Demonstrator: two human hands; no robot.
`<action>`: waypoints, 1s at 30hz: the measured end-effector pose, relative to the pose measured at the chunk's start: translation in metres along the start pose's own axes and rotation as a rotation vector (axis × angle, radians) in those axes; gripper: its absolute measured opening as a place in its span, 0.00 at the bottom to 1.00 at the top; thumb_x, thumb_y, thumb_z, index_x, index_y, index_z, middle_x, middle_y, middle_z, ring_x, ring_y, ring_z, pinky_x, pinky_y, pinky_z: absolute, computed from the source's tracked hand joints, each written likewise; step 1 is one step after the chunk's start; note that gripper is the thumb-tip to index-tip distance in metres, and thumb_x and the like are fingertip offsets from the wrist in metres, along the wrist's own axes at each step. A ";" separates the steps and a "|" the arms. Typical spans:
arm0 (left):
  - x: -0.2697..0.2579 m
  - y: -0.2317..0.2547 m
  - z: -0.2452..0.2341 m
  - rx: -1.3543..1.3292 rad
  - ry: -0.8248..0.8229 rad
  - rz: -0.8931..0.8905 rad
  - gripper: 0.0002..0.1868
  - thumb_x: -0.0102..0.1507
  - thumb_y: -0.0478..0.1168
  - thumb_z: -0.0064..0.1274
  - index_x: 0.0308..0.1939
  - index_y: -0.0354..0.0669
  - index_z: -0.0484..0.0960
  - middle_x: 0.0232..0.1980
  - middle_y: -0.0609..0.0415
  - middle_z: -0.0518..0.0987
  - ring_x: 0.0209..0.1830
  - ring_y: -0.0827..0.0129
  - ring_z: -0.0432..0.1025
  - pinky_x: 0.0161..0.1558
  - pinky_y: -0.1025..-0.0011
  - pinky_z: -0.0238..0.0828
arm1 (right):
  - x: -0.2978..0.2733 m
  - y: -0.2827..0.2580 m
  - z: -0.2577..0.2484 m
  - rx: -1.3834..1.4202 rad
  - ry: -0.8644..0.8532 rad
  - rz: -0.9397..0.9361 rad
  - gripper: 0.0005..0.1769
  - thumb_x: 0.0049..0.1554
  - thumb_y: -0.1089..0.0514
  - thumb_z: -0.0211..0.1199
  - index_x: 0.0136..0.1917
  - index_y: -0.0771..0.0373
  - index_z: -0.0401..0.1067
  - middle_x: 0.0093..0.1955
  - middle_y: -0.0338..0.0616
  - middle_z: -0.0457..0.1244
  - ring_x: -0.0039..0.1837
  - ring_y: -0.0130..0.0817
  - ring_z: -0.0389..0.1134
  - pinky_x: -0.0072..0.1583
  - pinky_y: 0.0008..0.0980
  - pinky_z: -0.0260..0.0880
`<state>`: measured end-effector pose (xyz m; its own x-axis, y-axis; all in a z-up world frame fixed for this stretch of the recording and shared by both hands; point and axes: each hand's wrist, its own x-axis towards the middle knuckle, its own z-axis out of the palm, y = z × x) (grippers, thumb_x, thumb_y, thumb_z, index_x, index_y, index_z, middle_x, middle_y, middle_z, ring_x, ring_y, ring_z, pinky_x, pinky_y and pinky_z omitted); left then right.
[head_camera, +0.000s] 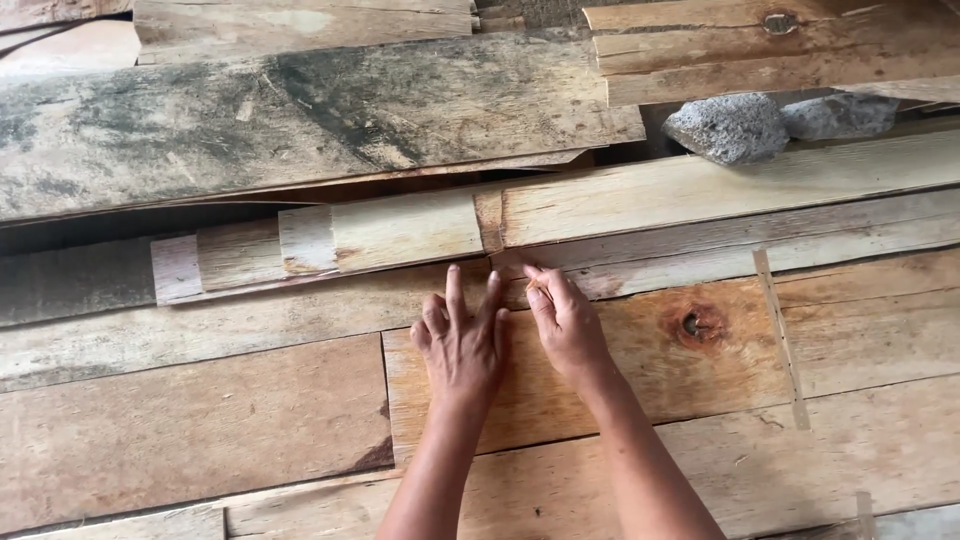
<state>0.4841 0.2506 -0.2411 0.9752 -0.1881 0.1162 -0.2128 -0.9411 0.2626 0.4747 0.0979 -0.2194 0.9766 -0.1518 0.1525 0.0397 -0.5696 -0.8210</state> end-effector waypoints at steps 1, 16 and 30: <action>0.001 -0.002 0.004 -0.002 0.000 -0.001 0.26 0.71 0.59 0.28 0.71 0.69 0.68 0.78 0.49 0.53 0.64 0.43 0.54 0.56 0.47 0.54 | 0.000 -0.012 -0.008 -0.002 -0.001 -0.001 0.06 0.66 0.53 0.53 0.52 0.55 0.67 0.62 0.49 0.70 0.65 0.52 0.69 0.62 0.49 0.69; -0.001 0.030 -0.001 -0.029 -0.072 0.087 0.29 0.73 0.55 0.26 0.75 0.55 0.63 0.81 0.60 0.57 0.82 0.40 0.32 0.68 0.27 0.22 | 0.009 -0.003 -0.026 0.711 0.036 0.349 0.12 0.63 0.53 0.56 0.56 0.59 0.73 0.54 0.43 0.68 0.61 0.29 0.65 0.65 0.33 0.66; 0.011 0.031 -0.043 -1.269 0.041 -0.323 0.10 0.63 0.42 0.61 0.29 0.44 0.88 0.37 0.55 0.76 0.39 0.72 0.69 0.43 0.72 0.67 | -0.010 -0.046 -0.032 0.727 -0.103 0.306 0.26 0.54 0.65 0.71 0.66 0.65 0.72 0.42 0.45 0.69 0.44 0.24 0.69 0.52 0.28 0.76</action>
